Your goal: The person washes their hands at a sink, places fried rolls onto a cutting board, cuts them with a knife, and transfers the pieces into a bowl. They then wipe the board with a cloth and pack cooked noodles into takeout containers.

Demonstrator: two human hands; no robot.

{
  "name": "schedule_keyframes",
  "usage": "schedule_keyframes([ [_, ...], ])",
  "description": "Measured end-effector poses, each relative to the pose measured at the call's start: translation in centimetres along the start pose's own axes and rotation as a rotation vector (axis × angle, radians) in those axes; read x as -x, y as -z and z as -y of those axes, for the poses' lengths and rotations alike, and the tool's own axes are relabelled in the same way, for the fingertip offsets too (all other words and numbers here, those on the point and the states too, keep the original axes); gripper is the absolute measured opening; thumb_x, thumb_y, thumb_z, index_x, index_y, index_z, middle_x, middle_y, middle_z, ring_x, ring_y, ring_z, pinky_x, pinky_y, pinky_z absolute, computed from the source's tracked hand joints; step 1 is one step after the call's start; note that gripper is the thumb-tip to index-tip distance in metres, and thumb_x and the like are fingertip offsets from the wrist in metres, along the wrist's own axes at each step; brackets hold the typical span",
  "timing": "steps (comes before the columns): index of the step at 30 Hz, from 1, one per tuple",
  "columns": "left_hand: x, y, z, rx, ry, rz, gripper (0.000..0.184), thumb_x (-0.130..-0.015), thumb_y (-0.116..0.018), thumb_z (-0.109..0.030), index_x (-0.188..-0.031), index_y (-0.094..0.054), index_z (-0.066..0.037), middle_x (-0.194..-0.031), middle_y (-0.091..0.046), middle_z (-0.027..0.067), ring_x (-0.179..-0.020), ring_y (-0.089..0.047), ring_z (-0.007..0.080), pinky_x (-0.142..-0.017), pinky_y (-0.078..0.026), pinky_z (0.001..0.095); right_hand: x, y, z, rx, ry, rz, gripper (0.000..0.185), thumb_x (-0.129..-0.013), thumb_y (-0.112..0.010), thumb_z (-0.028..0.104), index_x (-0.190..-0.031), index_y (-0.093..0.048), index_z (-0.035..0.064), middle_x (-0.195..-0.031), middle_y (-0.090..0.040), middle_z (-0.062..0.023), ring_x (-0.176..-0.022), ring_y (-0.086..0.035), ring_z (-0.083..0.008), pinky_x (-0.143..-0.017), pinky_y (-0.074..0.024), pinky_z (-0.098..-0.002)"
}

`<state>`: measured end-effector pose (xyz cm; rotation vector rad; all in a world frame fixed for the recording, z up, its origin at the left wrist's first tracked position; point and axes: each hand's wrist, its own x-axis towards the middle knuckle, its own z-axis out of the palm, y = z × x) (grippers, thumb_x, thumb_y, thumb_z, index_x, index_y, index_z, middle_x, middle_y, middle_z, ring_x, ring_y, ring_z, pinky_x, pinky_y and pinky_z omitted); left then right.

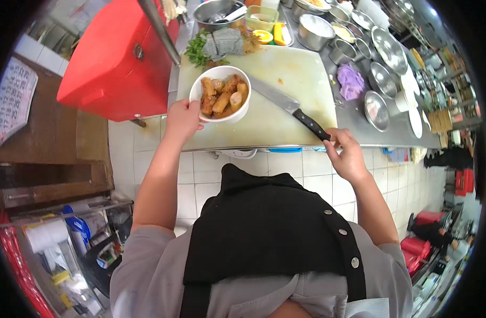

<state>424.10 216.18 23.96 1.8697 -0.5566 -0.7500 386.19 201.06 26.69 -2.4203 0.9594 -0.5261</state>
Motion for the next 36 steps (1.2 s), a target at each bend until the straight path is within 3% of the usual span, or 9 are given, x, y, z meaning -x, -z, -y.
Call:
schedule_keyframes([
  [4, 2.8, -2.6, -3.6, -0.175, -0.056, 0.246, 0.030, -0.095, -0.049, -0.018, -0.096, -0.067, 0.006, -0.078, -0.067, 0.0090, -0.062, -0.065, 0.0154, -0.055, -0.056, 0.0283, 5.6, 1.2, -0.3, -0.147, -0.172, -0.012, 0.020, -0.090, -0.068, 0.008, -0.110, -0.065, 0.0034, -0.087, -0.061, -0.0095, -0.070, -0.059, -0.0192, -0.068, -0.0516, -0.0317],
  [7, 3.6, -7.2, -3.6, -0.397, -0.313, 0.279, 0.031, -0.093, -0.051, -0.021, -0.084, -0.063, 0.006, -0.068, -0.062, 0.0197, -0.058, -0.060, 0.0286, -0.059, -0.048, 0.0413, 9.4, 2.2, -0.2, -0.287, -0.296, -0.058, 0.018, -0.093, -0.066, 0.010, -0.109, -0.065, 0.0017, -0.086, -0.064, -0.0081, -0.074, -0.060, -0.0146, -0.069, -0.0512, -0.0291],
  [13, 11.0, -18.8, -4.3, -0.514, -0.475, 0.568, 0.030, -0.093, -0.051, -0.023, -0.086, -0.063, 0.004, -0.074, -0.063, 0.0239, -0.066, -0.061, 0.0343, -0.065, -0.047, 0.0440, 19.2, 4.9, -1.5, -0.684, -0.506, -0.183, 0.014, -0.098, -0.061, 0.016, -0.100, -0.064, 0.0023, -0.088, -0.066, -0.0036, -0.078, -0.060, -0.0101, -0.071, -0.0518, -0.0276],
  [15, 14.2, -22.1, -3.5, -0.574, -0.665, 0.668, 0.029, -0.093, -0.051, -0.022, -0.087, -0.064, 0.003, -0.077, -0.065, 0.0216, -0.070, -0.064, 0.0325, -0.067, -0.048, 0.0422, 22.9, 4.4, -3.2, -0.637, -0.519, -0.270, 0.018, -0.096, -0.062, 0.022, -0.098, -0.065, 0.0044, -0.089, -0.067, -0.0056, -0.081, -0.062, -0.0133, -0.074, -0.0531, -0.0310],
  [18, 21.7, -28.0, -4.0, -0.562, -0.710, 0.962, 0.030, -0.094, -0.051, -0.019, -0.097, -0.067, 0.006, -0.083, -0.071, 0.0147, -0.080, -0.068, 0.0210, -0.073, -0.051, 0.0377, 29.6, 6.4, -3.3, -0.550, -0.771, -0.366, 0.036, -0.091, -0.065, 0.041, -0.091, -0.067, 0.0049, -0.091, -0.070, -0.0159, -0.088, -0.067, -0.0266, -0.078, -0.0527, -0.0410],
  [21, 28.2, -34.0, -1.6, -0.519, -0.739, 1.172, 0.028, -0.098, -0.046, -0.014, -0.092, -0.065, 0.005, -0.082, -0.069, 0.0077, -0.075, -0.065, 0.0148, -0.069, -0.051, 0.0320, 38.2, 6.9, -4.4, -0.528, -0.902, -0.409, 0.028, -0.086, -0.061, 0.030, -0.087, -0.066, 0.0032, -0.086, -0.069, -0.0199, -0.085, -0.067, -0.0334, -0.078, -0.0521, -0.0438],
  [25, 35.9, -41.4, -0.5, -0.550, -0.681, 1.360, 0.028, -0.099, -0.048, -0.014, -0.089, -0.066, 0.004, -0.077, -0.068, 0.0067, -0.069, -0.061, 0.0099, -0.064, -0.049, 0.0287, 47.5, 8.7, -5.4, -0.532, -1.086, -0.567, 0.024, -0.085, -0.059, 0.024, -0.088, -0.067, 0.0016, -0.084, -0.070, -0.0200, -0.082, -0.068, -0.0327, -0.077, -0.0527, -0.0434],
  [29, 42.9, -45.9, -2.4, -0.654, -0.691, 1.552, 0.033, -0.101, -0.055, -0.030, -0.088, -0.064, -0.001, -0.077, -0.066, 0.0045, -0.072, -0.062, 0.0104, -0.060, -0.047, 0.0269, 55.1, 8.2, -6.7, -0.544, -1.168, -0.817, 0.025, -0.088, -0.057, 0.022, -0.093, -0.067, -0.0007, -0.082, -0.070, -0.0184, -0.072, -0.069, -0.0276, -0.069, -0.0544, -0.0412],
  [36, 42.2, -54.2, -5.6, -0.751, -0.537, 1.495, 0.037, -0.101, -0.055, -0.044, -0.108, -0.063, -0.008, -0.100, -0.066, 0.0024, -0.078, -0.067, 0.0142, -0.059, -0.050, 0.0283, 63.3, 14.2, -11.3, -0.712, -1.323, -1.116, 0.021, -0.092, -0.055, 0.017, -0.087, -0.064, -0.0013, -0.073, -0.068, -0.0127, -0.064, -0.069, -0.0194, -0.060, -0.0546, -0.0357],
])
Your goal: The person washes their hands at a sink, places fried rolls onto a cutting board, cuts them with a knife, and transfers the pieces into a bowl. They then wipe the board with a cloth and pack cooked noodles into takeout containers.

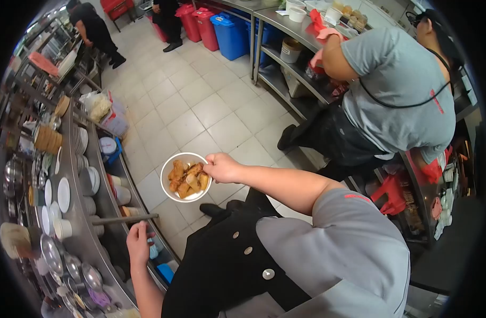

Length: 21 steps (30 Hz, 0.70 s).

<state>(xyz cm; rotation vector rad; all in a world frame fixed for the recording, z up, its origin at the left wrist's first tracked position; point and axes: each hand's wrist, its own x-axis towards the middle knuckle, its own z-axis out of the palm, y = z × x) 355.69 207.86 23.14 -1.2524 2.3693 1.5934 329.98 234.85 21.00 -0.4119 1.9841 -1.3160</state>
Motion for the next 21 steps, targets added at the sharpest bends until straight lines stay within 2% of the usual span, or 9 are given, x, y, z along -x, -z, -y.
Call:
schedule_keyframes([
  [1, -1.3, 0.7, 1.0, 0.003, 0.027, -0.004, 0.040, -0.101, -0.054, -0.046, -0.111, -0.063, -0.009, -0.103, -0.066, 0.0029, -0.079, -0.068, 0.0150, -0.060, -0.050, 0.0291, -1.2, 0.8, 0.1, -0.005, 0.003, -0.037, 0.020, -0.092, -0.055, 0.017, -0.086, -0.063, -0.0012, -0.073, -0.068, -0.0126, -0.063, -0.069, -0.0193, -0.059, -0.0542, -0.0355],
  [3, -4.5, 1.6, 4.0, -0.016, 0.087, -0.026, 0.043, -0.100, -0.054, -0.050, -0.107, -0.064, -0.009, -0.102, -0.066, 0.0039, -0.075, -0.067, 0.0156, -0.057, -0.050, 0.0299, -4.0, 1.6, -0.1, -0.081, -0.010, -0.094, 0.021, -0.092, -0.055, 0.018, -0.086, -0.063, -0.0002, -0.071, -0.065, -0.0108, -0.058, -0.065, -0.0182, -0.054, -0.0527, -0.0338],
  [5, -7.6, 1.4, 6.7, 0.012, 0.203, 0.035, 0.038, -0.100, -0.056, -0.045, -0.103, -0.062, -0.008, -0.093, -0.065, 0.0025, -0.075, -0.067, 0.0142, -0.055, -0.049, 0.0285, -7.2, 2.9, -0.1, -0.096, 0.006, -0.140, 0.022, -0.092, -0.054, 0.019, -0.088, -0.064, 0.0001, -0.068, -0.063, -0.0091, -0.056, -0.063, -0.0176, -0.054, -0.0530, -0.0330],
  [7, -10.7, 1.0, 9.9, -0.083, 0.294, 0.089, 0.040, -0.099, -0.058, -0.046, -0.094, -0.063, -0.006, -0.086, -0.064, 0.0036, -0.072, -0.066, 0.0146, -0.055, -0.050, 0.0305, -10.1, 4.2, 0.3, -0.101, -0.040, -0.168, 0.022, -0.092, -0.054, 0.019, -0.091, -0.064, 0.0003, -0.073, -0.064, -0.0091, -0.059, -0.063, -0.0175, -0.055, -0.0553, -0.0327],
  [9, -13.4, 1.0, 12.7, -0.397, 0.238, 0.202, 0.045, -0.097, -0.060, -0.046, -0.090, -0.065, -0.001, -0.080, -0.066, 0.0082, -0.073, -0.068, 0.0203, -0.059, -0.051, 0.0374, -12.6, 5.2, -0.1, -0.151, -0.070, -0.216, 0.021, -0.092, -0.053, 0.018, -0.093, -0.064, 0.0001, -0.078, -0.066, -0.0100, -0.063, -0.065, -0.0175, -0.056, -0.0562, -0.0331],
  [12, -20.2, 0.5, 24.3, -0.580, 0.110, 0.211, 0.048, -0.096, -0.060, -0.045, -0.092, -0.068, 0.003, -0.075, -0.068, 0.0134, -0.074, -0.068, 0.0272, -0.064, -0.051, 0.0426, -15.6, 8.2, 0.9, -0.190, -0.147, -0.238, 0.021, -0.094, -0.052, 0.018, -0.101, -0.062, 0.0002, -0.086, -0.068, -0.0111, -0.069, -0.068, -0.0180, -0.056, -0.0568, -0.0338],
  [15, -23.6, 2.6, 22.8, -0.566, 0.238, 0.354, 0.050, -0.096, -0.059, -0.044, -0.101, -0.069, 0.005, -0.075, -0.069, 0.0164, -0.074, -0.067, 0.0320, -0.069, -0.050, 0.0462, -18.6, 10.1, 1.9, -0.346, -0.178, -0.340, 0.023, -0.097, -0.050, 0.018, -0.108, -0.060, 0.0003, -0.089, -0.069, -0.0113, -0.071, -0.070, -0.0195, -0.058, -0.0572, -0.0340],
  [18, -26.3, 3.5, 22.0, -0.417, 0.163, 0.055, 0.046, -0.096, -0.060, -0.042, -0.102, -0.069, 0.004, -0.068, -0.066, 0.0141, -0.063, -0.064, 0.0272, -0.061, -0.050, 0.0428, -21.5, 13.2, 3.6, -0.491, -0.205, -0.432, 0.022, -0.098, -0.047, 0.016, -0.111, -0.055, 0.0006, -0.093, -0.068, -0.0133, -0.071, -0.071, -0.0226, -0.058, -0.0571, -0.0346],
  [21, -25.8, 4.1, 11.8, -0.324, 0.354, 0.064, 0.042, -0.096, -0.060, -0.039, -0.103, -0.067, 0.001, -0.068, -0.065, 0.0126, -0.058, -0.063, 0.0225, -0.052, -0.048, 0.0395, -25.9, 17.3, 4.2, -0.598, -0.162, -0.490, 0.023, -0.098, -0.043, 0.015, -0.114, -0.051, 0.0011, -0.095, -0.067, -0.0147, -0.073, -0.070, -0.0243, -0.059, -0.0571, -0.0353],
])
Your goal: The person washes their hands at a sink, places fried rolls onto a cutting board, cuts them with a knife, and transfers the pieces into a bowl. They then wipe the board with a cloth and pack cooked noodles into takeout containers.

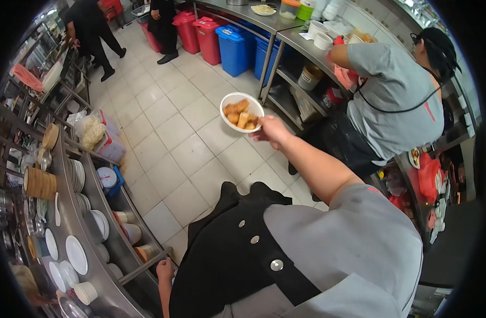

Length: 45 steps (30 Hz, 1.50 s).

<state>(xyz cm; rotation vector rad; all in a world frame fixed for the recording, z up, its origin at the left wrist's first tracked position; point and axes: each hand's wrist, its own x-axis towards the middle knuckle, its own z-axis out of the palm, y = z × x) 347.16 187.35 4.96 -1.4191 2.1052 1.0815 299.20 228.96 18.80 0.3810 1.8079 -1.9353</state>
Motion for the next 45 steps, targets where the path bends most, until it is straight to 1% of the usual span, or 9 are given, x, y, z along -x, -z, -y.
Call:
schedule_keyframes([
  [8, -5.8, -4.0, 7.3, -0.256, -0.171, -0.178, 0.038, -0.095, -0.062, -0.037, -0.098, -0.066, 0.000, -0.069, -0.064, 0.0114, -0.064, -0.065, 0.0238, -0.057, -0.048, 0.0373, -18.4, 4.3, 12.2, -0.165, 0.232, -0.279, 0.028, -0.099, -0.047, 0.018, -0.116, -0.057, -0.0027, -0.093, -0.068, -0.0181, -0.069, -0.069, -0.0265, -0.056, -0.0565, -0.0367],
  [21, -4.6, -6.6, -16.8, -0.137, 0.128, -0.119, 0.038, -0.095, -0.059, -0.036, -0.088, -0.064, 0.001, -0.071, -0.065, 0.0160, -0.068, -0.066, 0.0298, -0.061, -0.048, 0.0417, -43.7, 23.7, 29.5, -0.347, 0.247, -0.656, 0.039, -0.096, -0.048, 0.016, -0.130, -0.048, -0.0040, -0.104, -0.063, -0.0241, -0.076, -0.067, -0.0314, -0.063, -0.0579, -0.0436],
  [30, -5.9, -4.1, -19.0, -0.137, 0.097, -0.233, 0.040, -0.095, -0.057, -0.035, -0.081, -0.063, 0.001, -0.073, -0.065, 0.0192, -0.071, -0.066, 0.0339, -0.064, -0.049, 0.0447, -48.5, 24.7, 27.6, -0.417, 0.290, -0.849, 0.041, -0.097, -0.051, 0.021, -0.131, -0.047, -0.0007, -0.103, -0.062, -0.0214, -0.074, -0.067, -0.0326, -0.059, -0.0575, -0.0433],
  [35, -0.3, -2.7, -27.9, -0.007, 0.049, -0.233, 0.041, -0.095, -0.056, -0.036, -0.082, -0.065, 0.002, -0.074, -0.067, 0.0192, -0.071, -0.067, 0.0355, -0.067, -0.051, 0.0447, -48.9, 18.6, 11.4, -0.471, 0.222, -0.135, 0.024, -0.101, -0.053, 0.027, -0.111, -0.053, 0.0044, -0.112, -0.062, -0.0124, -0.094, -0.066, -0.0285, -0.074, -0.0542, -0.0384],
  [37, -1.2, -6.6, -20.6, -0.039, 0.144, -0.191, 0.045, -0.093, -0.056, -0.041, -0.095, -0.071, 0.001, -0.088, -0.071, 0.0226, -0.085, -0.069, 0.0371, -0.078, -0.053, 0.0461, -48.7, 16.0, 6.3, 0.216, -0.095, 0.462, 0.038, -0.104, -0.042, 0.038, -0.082, -0.055, 0.0105, -0.074, -0.059, -0.0047, -0.063, -0.060, -0.0189, -0.051, -0.0496, -0.0337],
  [38, 0.1, -8.0, -20.3, -0.064, 0.238, -0.206, 0.047, -0.092, -0.056, -0.044, -0.102, -0.073, -0.001, -0.098, -0.071, 0.0242, -0.096, -0.068, 0.0390, -0.087, -0.052, 0.0472, -49.2, 13.3, 2.1, 0.316, -0.213, 0.305, 0.044, -0.105, -0.038, 0.042, -0.074, -0.051, 0.0130, -0.060, -0.050, -0.0013, -0.053, -0.053, -0.0176, -0.042, -0.0427, -0.0340],
  [39, 1.0, -8.6, -19.4, -0.059, 0.241, -0.115, 0.049, -0.091, -0.055, -0.046, -0.101, -0.073, -0.002, -0.102, -0.070, 0.0241, -0.102, -0.065, 0.0408, -0.091, -0.050, 0.0478, -47.2, 9.5, 0.5, 0.407, -0.299, 0.119, 0.027, -0.099, -0.046, 0.028, -0.080, -0.052, 0.0105, -0.063, -0.049, -0.0027, -0.051, -0.051, -0.0175, -0.043, -0.0402, -0.0336],
  [41, 3.9, -11.3, -17.4, 0.079, 0.405, -0.228, 0.050, -0.092, -0.053, -0.045, -0.100, -0.073, -0.001, -0.106, -0.070, 0.0238, -0.105, -0.064, 0.0411, -0.094, -0.050, 0.0471, -46.5, 6.3, -0.8, 0.549, -0.506, 0.694, 0.020, -0.099, -0.049, 0.025, -0.091, -0.055, 0.0077, -0.074, -0.056, -0.0065, -0.053, -0.054, -0.0193, -0.045, -0.0446, -0.0342],
  [45, 8.8, -17.5, -8.6, 0.195, 0.561, -0.214, 0.051, -0.093, -0.049, -0.046, -0.096, -0.074, -0.002, -0.102, -0.071, 0.0232, -0.102, -0.066, 0.0389, -0.092, -0.050, 0.0477, -35.0, -7.4, 3.3, 1.337, -0.149, 0.879, 0.019, -0.094, -0.057, 0.022, -0.104, -0.061, 0.0064, -0.083, -0.064, -0.0091, -0.056, -0.065, -0.0228, -0.047, -0.0502, -0.0348],
])
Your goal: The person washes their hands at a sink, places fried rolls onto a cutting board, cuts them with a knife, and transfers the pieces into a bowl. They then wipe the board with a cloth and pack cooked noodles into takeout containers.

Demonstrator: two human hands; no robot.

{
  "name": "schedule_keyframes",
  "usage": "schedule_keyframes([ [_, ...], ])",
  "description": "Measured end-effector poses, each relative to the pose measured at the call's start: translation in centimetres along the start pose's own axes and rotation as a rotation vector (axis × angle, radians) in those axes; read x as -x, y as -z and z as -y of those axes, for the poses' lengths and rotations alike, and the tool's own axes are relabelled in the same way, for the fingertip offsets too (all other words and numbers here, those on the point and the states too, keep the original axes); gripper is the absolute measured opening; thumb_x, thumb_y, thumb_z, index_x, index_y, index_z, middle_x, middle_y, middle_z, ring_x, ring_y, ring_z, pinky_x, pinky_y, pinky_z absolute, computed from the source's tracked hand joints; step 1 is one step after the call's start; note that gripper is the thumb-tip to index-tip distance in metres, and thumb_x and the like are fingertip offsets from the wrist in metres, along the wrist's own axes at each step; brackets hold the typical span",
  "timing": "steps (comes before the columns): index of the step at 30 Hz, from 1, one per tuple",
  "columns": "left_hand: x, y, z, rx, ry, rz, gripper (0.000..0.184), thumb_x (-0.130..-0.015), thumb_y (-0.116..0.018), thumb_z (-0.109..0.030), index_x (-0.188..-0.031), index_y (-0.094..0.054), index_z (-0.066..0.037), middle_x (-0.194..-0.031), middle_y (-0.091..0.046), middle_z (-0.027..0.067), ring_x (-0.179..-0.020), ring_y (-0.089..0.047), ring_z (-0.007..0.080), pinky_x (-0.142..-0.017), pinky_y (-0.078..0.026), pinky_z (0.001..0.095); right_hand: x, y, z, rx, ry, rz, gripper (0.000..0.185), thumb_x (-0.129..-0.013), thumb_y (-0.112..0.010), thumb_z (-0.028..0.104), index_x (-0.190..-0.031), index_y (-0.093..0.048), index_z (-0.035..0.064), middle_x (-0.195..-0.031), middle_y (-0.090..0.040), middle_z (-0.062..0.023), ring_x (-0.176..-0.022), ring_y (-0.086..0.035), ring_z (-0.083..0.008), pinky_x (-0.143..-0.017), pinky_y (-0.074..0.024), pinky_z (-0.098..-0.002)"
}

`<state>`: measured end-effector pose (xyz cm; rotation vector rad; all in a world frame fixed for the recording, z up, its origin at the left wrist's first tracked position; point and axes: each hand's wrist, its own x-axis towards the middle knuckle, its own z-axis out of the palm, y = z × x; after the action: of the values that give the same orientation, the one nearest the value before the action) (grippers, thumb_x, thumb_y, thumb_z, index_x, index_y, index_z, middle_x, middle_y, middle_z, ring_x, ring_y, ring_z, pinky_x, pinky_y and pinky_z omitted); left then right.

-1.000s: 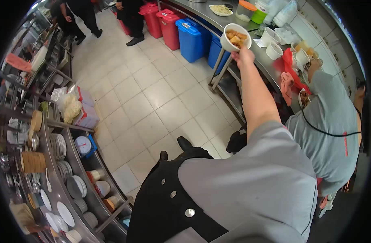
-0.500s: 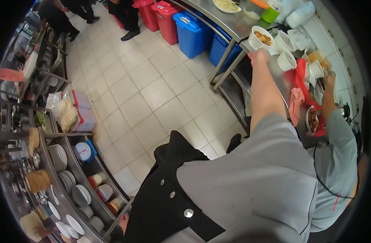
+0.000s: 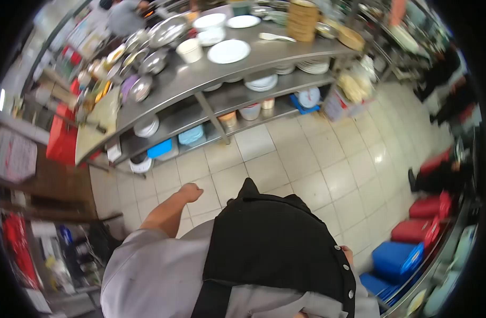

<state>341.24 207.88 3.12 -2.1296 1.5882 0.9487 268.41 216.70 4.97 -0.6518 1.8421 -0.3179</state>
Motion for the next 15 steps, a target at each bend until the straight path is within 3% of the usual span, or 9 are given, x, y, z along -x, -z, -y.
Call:
schedule_keyframes([
  [3, 1.0, -4.8, 8.9, 0.065, 0.101, -0.047, 0.050, -0.093, -0.047, -0.043, -0.095, -0.073, -0.001, -0.096, -0.071, 0.0230, -0.099, -0.066, 0.0391, -0.092, -0.050, 0.0476, -1.1, -0.9, 7.9, 0.269, 0.030, -0.025, 0.022, -0.093, -0.057, 0.018, -0.109, -0.063, 0.0047, -0.084, -0.065, -0.0101, -0.057, -0.065, -0.0218, -0.047, -0.0503, -0.0345],
  [5, 3.5, -7.4, 13.1, 0.173, 0.248, -0.056, 0.051, -0.095, -0.045, -0.042, -0.091, -0.073, 0.001, -0.087, -0.071, 0.0232, -0.084, -0.069, 0.0374, -0.084, -0.054, 0.0470, -3.4, -1.9, 12.6, 0.357, 0.067, -0.047, 0.023, -0.093, -0.056, 0.018, -0.109, -0.064, 0.0040, -0.083, -0.065, -0.0102, -0.058, -0.066, -0.0214, -0.047, -0.0502, -0.0344],
  [7, 5.7, -8.4, 16.4, 0.345, 0.464, 0.224, 0.057, -0.097, -0.046, -0.045, -0.115, -0.068, 0.004, -0.128, -0.062, 0.0251, -0.123, -0.055, 0.0403, -0.105, -0.045, 0.0461, -6.1, -4.4, 18.1, 0.362, 0.073, -0.047, 0.022, -0.092, -0.057, 0.018, -0.106, -0.064, 0.0030, -0.083, -0.065, -0.0104, -0.058, -0.066, -0.0206, -0.047, -0.0501, -0.0340],
  [10, 9.5, -12.7, 21.7, 0.503, 0.587, 0.209, 0.057, -0.098, -0.044, -0.045, -0.112, -0.068, 0.005, -0.120, -0.065, 0.0253, -0.109, -0.065, 0.0391, -0.098, -0.050, 0.0459, -8.1, -12.2, 28.1, 0.528, 0.248, -0.004, 0.024, -0.090, -0.060, 0.019, -0.102, -0.063, -0.0013, -0.079, -0.066, -0.0108, -0.058, -0.066, -0.0207, -0.047, -0.0507, -0.0330],
  [13, 13.4, -15.1, 24.9, 0.685, 0.742, 0.161, 0.051, -0.097, -0.044, -0.040, -0.100, -0.070, 0.004, -0.097, -0.072, 0.0223, -0.080, -0.072, 0.0355, -0.084, -0.056, 0.0451, -8.5, -23.6, 36.0, 0.658, 0.545, 0.145, 0.022, -0.090, -0.063, 0.019, -0.092, -0.067, -0.0030, -0.077, -0.068, -0.0106, -0.059, -0.065, -0.0189, -0.053, -0.0532, -0.0316],
  [15, 15.0, -16.8, 26.3, 0.796, 0.804, 0.130, 0.047, -0.096, -0.044, -0.037, -0.090, -0.069, 0.003, -0.082, -0.070, 0.0191, -0.062, -0.068, 0.0323, -0.074, -0.057, 0.0446, -5.4, -31.7, 41.1, 0.862, 0.710, 0.301, 0.024, -0.091, -0.064, 0.023, -0.093, -0.068, -0.0014, -0.077, -0.069, -0.0097, -0.061, -0.067, -0.0179, -0.055, -0.0521, -0.0324],
])
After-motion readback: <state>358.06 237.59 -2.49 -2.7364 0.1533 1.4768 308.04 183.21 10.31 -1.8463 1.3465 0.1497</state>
